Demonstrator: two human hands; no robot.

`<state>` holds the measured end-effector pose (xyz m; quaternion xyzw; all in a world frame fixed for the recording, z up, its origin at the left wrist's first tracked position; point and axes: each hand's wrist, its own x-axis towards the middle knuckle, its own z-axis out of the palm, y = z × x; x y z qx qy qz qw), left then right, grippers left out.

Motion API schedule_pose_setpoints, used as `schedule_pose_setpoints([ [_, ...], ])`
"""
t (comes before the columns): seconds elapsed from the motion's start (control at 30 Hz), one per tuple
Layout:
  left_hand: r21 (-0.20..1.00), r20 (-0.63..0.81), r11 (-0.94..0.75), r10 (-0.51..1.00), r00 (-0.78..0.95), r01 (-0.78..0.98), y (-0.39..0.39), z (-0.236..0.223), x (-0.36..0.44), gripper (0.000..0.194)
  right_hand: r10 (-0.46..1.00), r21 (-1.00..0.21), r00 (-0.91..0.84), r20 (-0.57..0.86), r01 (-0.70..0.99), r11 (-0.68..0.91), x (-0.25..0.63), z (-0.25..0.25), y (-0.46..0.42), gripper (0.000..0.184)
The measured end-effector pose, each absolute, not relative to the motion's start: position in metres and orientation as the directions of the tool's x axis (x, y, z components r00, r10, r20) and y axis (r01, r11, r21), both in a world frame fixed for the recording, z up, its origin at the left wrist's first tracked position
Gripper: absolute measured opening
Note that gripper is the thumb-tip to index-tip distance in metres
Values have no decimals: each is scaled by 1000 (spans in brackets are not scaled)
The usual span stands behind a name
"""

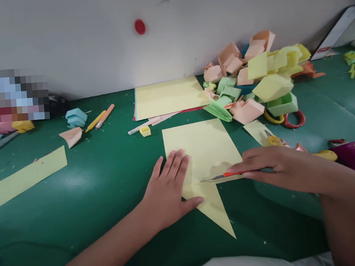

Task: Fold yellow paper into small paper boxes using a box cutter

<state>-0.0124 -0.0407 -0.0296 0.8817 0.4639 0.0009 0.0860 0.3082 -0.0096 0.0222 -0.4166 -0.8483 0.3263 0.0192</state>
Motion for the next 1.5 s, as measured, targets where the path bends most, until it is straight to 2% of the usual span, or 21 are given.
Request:
schedule_pose_setpoints([
  [0.5,146,-134,-540,820,557,829,-40,-26,-12,97,743,-553,-590,-316,751,361,300,43,-16,39],
  [0.97,153,-124,-550,814,568,821,-39,-26,-12,97,707,-557,-605,-368,752,354,311,41,-13,40],
  [1.2,147,-91,-557,815,572,818,-40,-29,-13,97,722,-574,-602,-340,741,347,318,36,-12,40],
  [1.5,136,-106,-557,814,571,819,-39,-29,-13,97,718,-518,-591,-366,771,371,333,26,-9,38],
])
